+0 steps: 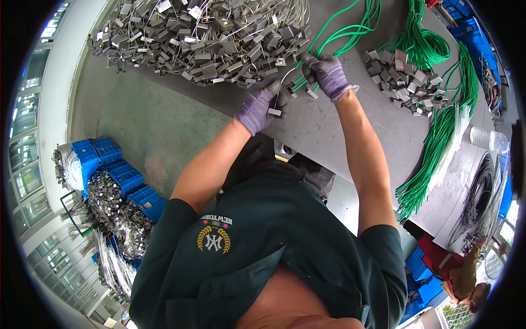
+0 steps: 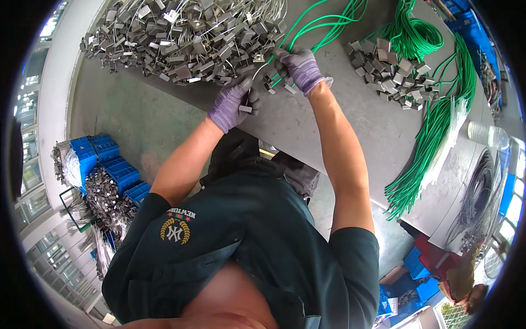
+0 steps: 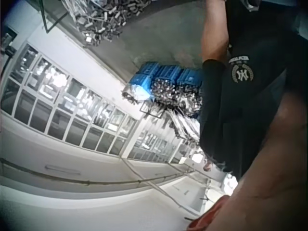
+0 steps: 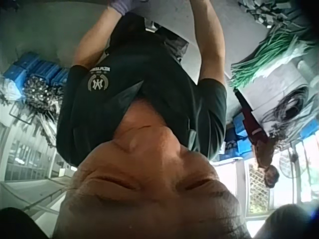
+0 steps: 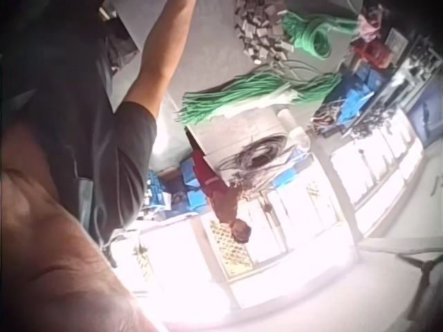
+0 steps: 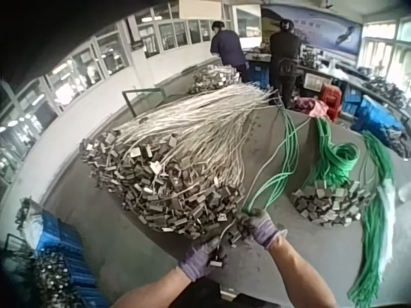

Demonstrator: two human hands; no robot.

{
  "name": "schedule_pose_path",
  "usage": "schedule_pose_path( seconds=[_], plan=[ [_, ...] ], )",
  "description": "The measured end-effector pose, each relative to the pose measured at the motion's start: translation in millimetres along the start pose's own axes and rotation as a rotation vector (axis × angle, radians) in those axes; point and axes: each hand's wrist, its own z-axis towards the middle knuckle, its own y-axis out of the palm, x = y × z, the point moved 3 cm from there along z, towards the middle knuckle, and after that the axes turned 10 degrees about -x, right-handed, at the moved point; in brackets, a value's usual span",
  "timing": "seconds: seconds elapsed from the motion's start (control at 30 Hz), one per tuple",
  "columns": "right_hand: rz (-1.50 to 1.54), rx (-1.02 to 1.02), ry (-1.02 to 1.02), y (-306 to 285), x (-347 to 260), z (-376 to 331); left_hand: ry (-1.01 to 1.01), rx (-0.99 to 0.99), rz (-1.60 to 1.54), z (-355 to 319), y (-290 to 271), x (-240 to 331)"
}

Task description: Bundling and organizing green wires with metal connectors on a factory workbench.

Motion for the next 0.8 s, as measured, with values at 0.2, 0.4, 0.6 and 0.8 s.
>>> schedule_pose_path(
  seconds=[0.2,0.4,0.6,0.8],
  plan=[
    [-0.007,0.001,0.107,8.0,13.4,-8.6,-0.134,0.016,0.767,13.6,-10.5,14.9],
    [0.094,0.036,0.082,31.9,31.7,-15.8,0.319,0.381,0.681,38.0,2.9,19.0],
    [-0.054,0.058,0.163,17.6,19.0,-19.2,0.544,0.481,1.051,73.7,18.2,8.5],
    [-0.97,0.241,-0.111,-58.5,17.0,-16.7,0.607,0.158,1.556,67.7,42.7,-0.3]
  ],
)
